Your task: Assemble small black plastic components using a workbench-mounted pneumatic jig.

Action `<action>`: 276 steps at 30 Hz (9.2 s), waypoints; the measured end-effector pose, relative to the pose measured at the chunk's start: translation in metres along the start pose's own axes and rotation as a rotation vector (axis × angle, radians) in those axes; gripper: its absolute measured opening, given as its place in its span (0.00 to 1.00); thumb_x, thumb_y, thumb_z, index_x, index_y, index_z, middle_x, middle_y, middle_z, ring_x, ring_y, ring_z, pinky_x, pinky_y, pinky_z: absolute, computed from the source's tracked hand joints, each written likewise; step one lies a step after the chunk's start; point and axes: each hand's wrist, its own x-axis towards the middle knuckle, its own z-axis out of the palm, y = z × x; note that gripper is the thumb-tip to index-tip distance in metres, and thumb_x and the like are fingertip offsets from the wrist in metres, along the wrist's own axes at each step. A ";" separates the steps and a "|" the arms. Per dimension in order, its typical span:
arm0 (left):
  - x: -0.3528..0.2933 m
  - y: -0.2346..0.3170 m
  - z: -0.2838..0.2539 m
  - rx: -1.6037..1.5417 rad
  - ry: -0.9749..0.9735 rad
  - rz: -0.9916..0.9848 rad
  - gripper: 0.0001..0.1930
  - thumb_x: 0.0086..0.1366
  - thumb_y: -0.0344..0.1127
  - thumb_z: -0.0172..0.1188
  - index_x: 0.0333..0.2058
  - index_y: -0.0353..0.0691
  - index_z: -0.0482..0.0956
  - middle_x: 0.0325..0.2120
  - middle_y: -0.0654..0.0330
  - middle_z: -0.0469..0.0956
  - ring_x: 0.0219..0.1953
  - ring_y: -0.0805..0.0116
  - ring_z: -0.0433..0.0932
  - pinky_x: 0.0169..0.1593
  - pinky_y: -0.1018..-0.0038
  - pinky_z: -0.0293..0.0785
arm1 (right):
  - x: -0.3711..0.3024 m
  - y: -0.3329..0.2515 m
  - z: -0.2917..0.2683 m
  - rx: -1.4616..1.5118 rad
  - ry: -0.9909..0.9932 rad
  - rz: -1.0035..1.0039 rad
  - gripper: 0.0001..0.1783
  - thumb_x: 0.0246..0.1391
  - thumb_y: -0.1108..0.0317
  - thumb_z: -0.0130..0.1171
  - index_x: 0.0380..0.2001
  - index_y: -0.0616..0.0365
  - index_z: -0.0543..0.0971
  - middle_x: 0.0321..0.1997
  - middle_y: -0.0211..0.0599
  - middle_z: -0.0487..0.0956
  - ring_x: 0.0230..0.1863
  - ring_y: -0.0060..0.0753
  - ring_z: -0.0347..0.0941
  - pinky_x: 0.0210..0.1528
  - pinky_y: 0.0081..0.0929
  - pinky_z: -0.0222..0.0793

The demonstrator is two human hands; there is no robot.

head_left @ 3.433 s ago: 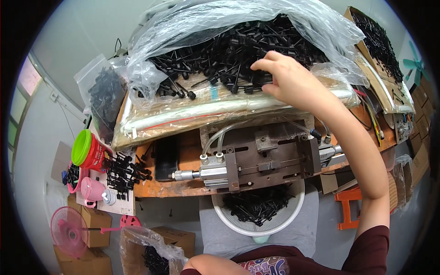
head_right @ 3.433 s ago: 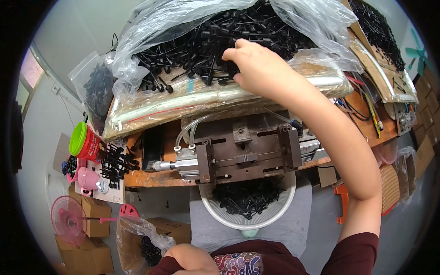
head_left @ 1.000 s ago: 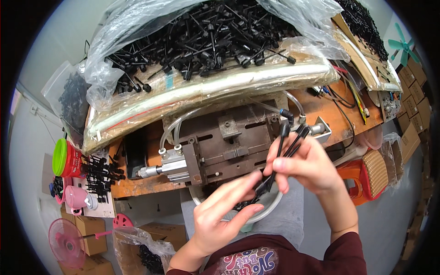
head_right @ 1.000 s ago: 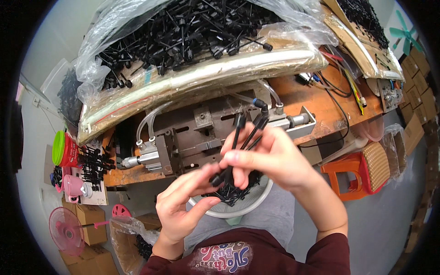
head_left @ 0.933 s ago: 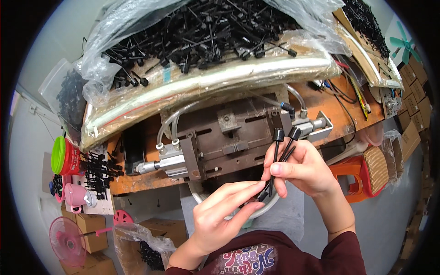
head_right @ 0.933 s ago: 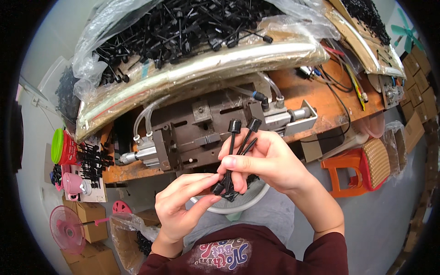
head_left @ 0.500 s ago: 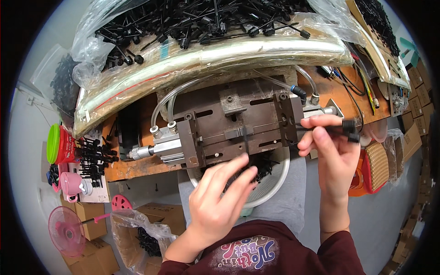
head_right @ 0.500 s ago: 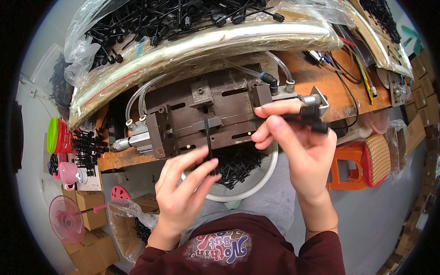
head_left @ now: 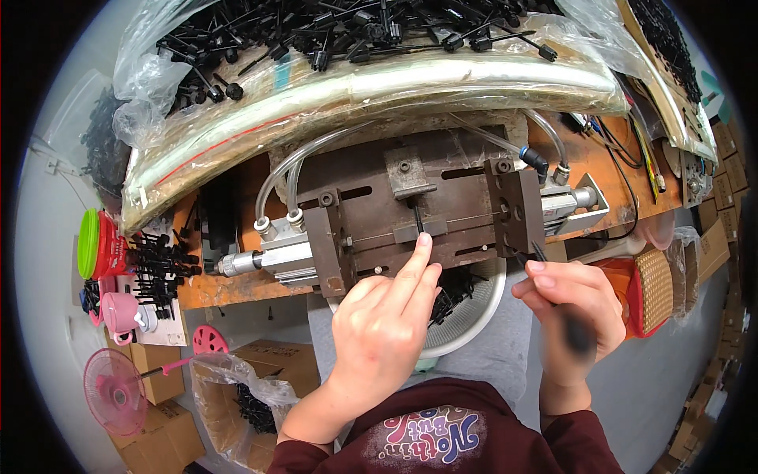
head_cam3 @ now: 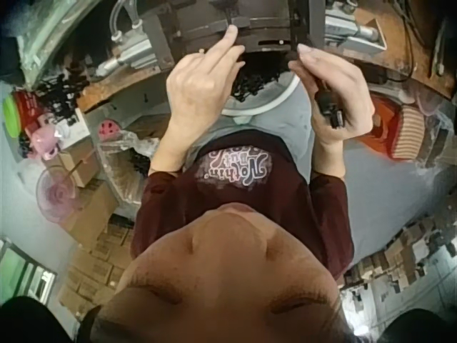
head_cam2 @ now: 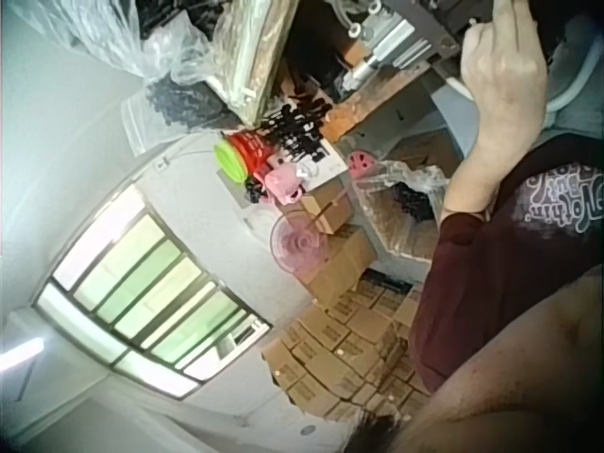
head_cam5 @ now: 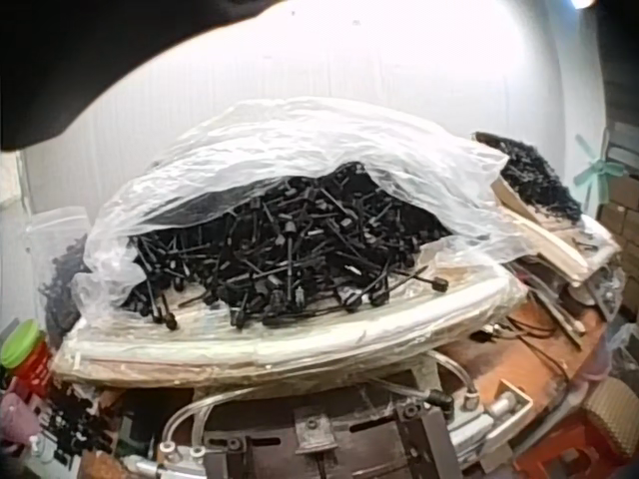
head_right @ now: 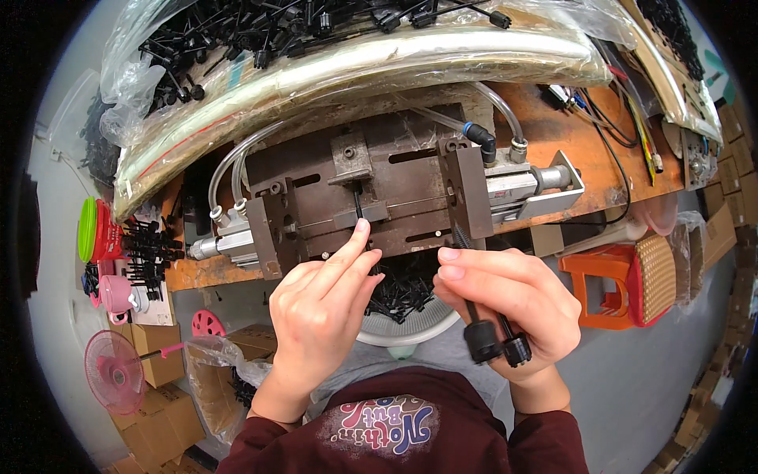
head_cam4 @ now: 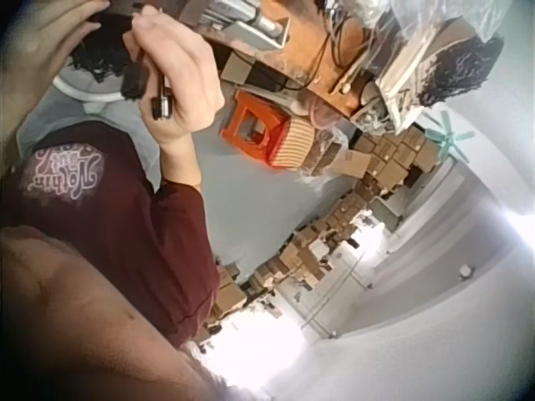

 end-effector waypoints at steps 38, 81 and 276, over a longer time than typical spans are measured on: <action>-0.004 0.000 0.003 -0.013 -0.012 0.040 0.15 0.48 0.27 0.69 0.36 0.32 0.82 0.49 0.49 0.78 0.36 0.60 0.81 0.44 0.68 0.78 | -0.016 0.013 0.019 0.168 -0.044 -0.078 0.40 0.31 0.55 0.80 0.47 0.62 0.73 0.51 0.53 0.75 0.45 0.45 0.80 0.45 0.33 0.78; -0.041 -0.007 -0.019 -0.384 -0.359 0.020 0.14 0.53 0.38 0.68 0.37 0.40 0.82 0.36 0.60 0.83 0.30 0.63 0.82 0.33 0.71 0.77 | 0.003 0.009 0.052 -0.489 -0.475 -0.243 0.09 0.41 0.71 0.59 0.29 0.61 0.77 0.54 0.48 0.78 0.18 0.17 0.69 0.23 0.18 0.62; -0.003 -0.004 0.008 -0.031 0.063 -0.009 0.14 0.45 0.30 0.72 0.34 0.37 0.84 0.45 0.55 0.82 0.22 0.70 0.77 0.28 0.78 0.72 | -0.024 0.000 0.012 -0.152 -0.019 -0.081 0.15 0.38 0.79 0.68 0.34 0.60 0.83 0.41 0.39 0.81 0.33 0.35 0.79 0.33 0.26 0.75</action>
